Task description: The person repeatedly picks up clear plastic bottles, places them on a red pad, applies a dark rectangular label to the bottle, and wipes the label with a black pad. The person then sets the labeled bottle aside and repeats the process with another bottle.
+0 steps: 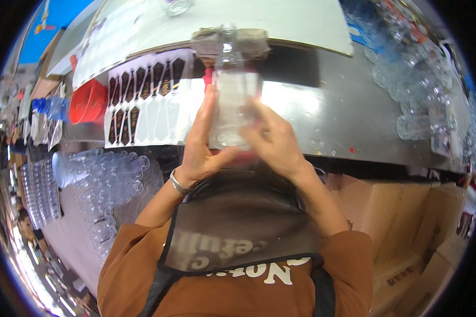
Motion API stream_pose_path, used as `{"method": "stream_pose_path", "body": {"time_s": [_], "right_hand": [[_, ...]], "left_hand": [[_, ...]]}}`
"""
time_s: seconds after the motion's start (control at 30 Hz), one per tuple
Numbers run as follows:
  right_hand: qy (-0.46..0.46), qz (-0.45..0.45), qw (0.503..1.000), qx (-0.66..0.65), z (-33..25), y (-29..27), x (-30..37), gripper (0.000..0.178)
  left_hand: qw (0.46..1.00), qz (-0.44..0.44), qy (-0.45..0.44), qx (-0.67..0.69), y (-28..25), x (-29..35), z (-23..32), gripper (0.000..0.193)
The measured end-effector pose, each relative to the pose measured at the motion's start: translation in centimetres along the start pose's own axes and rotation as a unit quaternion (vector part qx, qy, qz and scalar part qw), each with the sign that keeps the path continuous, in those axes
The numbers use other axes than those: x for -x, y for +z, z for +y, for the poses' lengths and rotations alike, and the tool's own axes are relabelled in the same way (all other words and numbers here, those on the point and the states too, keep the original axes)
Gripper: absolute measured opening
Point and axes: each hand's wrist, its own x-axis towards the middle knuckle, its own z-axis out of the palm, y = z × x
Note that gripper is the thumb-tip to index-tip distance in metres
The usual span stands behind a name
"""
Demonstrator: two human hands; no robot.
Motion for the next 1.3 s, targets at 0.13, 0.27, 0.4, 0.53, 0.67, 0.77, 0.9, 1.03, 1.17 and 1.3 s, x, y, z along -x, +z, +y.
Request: {"method": "stream_pose_path", "body": {"time_s": [0.13, 0.27, 0.4, 0.53, 0.67, 0.77, 0.9, 1.03, 1.17, 1.3], "right_hand": [[0.021, 0.025, 0.995, -0.09, 1.8, -1.6, 1.2, 0.053], [0.074, 0.074, 0.99, -0.092, 2.5, -2.7, 1.6, 0.047], [0.069, 0.076, 0.991, -0.082, 2.8, -2.6, 1.3, 0.043], [0.071, 0.089, 0.991, -0.075, 2.9, -2.6, 1.2, 0.04], [0.084, 0.078, 0.993, -0.041, 3.4, -3.1, 1.5, 0.04], [0.082, 0.087, 0.992, -0.037, 3.5, -3.4, 1.8, 0.04], [0.073, 0.099, 0.991, -0.055, 3.3, -3.0, 1.7, 0.037], [0.056, 0.097, 0.993, -0.043, 3.3, -3.5, 1.7, 0.036], [0.075, 0.113, 0.989, -0.058, 3.6, -4.3, 2.0, 0.036], [0.059, 0.121, 0.989, -0.056, 3.2, -4.5, 1.7, 0.035]], "left_hand": [[0.994, 0.044, -0.048, -0.089, -3.5, -0.2, -0.9, 0.088], [0.932, 0.109, -0.082, -0.337, -8.9, 0.3, -6.2, 0.068], [0.88, 0.02, -0.111, -0.461, -9.6, 1.1, -7.7, 0.068], [0.869, 0.019, -0.101, -0.485, -8.5, 2.9, -6.2, 0.067], [0.871, -0.033, -0.135, -0.471, -8.3, 5.0, -1.0, 0.067], [0.869, -0.082, -0.166, -0.459, -8.3, 7.1, 1.3, 0.073], [0.864, -0.041, -0.067, -0.497, -9.1, 6.9, -0.3, 0.06], [0.921, 0.012, 0.005, -0.39, -12.1, 8.7, -4.1, 0.02], [0.943, 0.18, -0.272, -0.064, -12.1, 7.9, -2.2, 0.013], [0.945, 0.207, -0.208, 0.144, -9.9, -0.4, -0.5, 0.021]]}}
